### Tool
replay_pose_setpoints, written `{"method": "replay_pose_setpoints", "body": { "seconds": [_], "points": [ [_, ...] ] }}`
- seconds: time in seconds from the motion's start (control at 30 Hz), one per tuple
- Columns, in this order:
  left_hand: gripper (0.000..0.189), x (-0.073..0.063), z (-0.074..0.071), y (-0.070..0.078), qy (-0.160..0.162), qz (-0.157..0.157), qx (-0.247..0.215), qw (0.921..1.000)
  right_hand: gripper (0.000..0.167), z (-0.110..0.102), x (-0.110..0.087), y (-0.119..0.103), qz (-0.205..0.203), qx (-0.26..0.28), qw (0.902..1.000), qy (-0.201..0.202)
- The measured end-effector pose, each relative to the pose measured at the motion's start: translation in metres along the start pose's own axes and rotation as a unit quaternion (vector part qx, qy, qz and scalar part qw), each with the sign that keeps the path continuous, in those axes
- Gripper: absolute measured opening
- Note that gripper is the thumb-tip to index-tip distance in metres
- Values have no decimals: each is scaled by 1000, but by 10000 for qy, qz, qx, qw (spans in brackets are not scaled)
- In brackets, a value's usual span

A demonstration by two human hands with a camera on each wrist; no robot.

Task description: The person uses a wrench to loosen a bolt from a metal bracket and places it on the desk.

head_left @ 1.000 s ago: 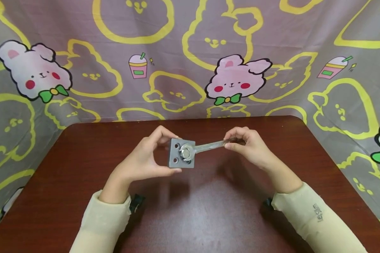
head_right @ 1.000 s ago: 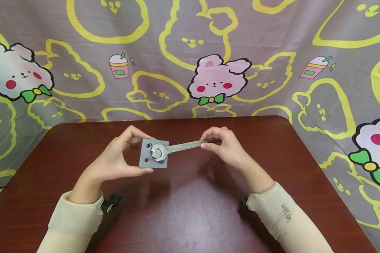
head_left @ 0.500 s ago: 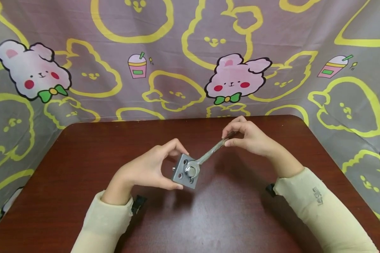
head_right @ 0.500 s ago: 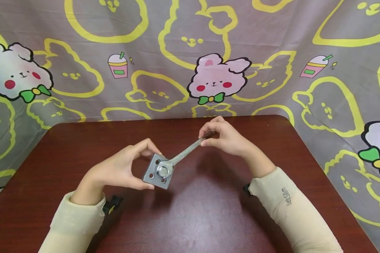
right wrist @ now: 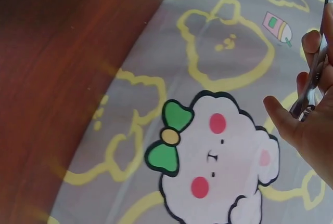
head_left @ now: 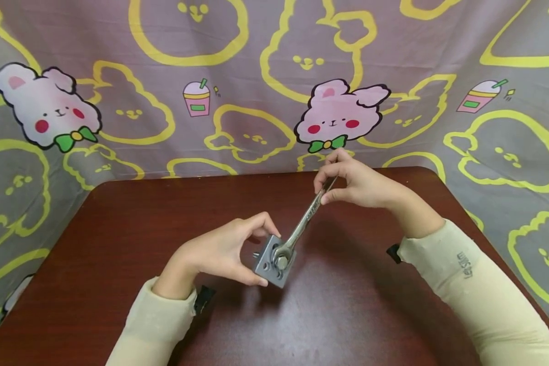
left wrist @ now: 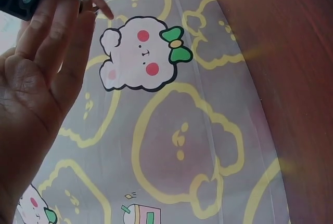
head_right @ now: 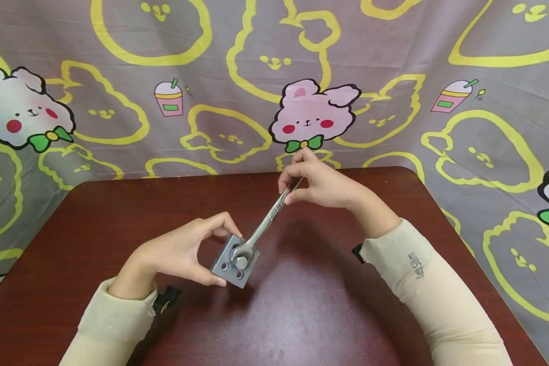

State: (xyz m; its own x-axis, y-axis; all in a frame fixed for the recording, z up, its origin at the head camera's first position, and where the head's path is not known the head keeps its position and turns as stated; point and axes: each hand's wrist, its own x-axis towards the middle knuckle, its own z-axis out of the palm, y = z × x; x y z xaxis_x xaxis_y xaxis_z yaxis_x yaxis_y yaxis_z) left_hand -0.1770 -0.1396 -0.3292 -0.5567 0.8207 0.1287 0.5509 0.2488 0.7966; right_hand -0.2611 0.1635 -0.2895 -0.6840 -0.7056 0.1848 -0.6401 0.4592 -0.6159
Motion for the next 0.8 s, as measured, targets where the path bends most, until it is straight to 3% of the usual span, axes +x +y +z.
{"method": "replay_pose_setpoints", "body": {
  "seconds": [0.33, 0.6, 0.8],
  "points": [
    [61, 1, 1, -2, -207, -136, -52, 9997, 16, -5, 9, -16, -265, -295, 9992, -87],
    [60, 2, 0, -6, -148, -181, -46, 9997, 19, -14, 8, -29, -814, -698, 9940, 229],
    [62, 1, 0, -6, 120, -324, -38, 9994, 16, -23, 1, -17, -267, -387, 9973, 564]
  ]
}}
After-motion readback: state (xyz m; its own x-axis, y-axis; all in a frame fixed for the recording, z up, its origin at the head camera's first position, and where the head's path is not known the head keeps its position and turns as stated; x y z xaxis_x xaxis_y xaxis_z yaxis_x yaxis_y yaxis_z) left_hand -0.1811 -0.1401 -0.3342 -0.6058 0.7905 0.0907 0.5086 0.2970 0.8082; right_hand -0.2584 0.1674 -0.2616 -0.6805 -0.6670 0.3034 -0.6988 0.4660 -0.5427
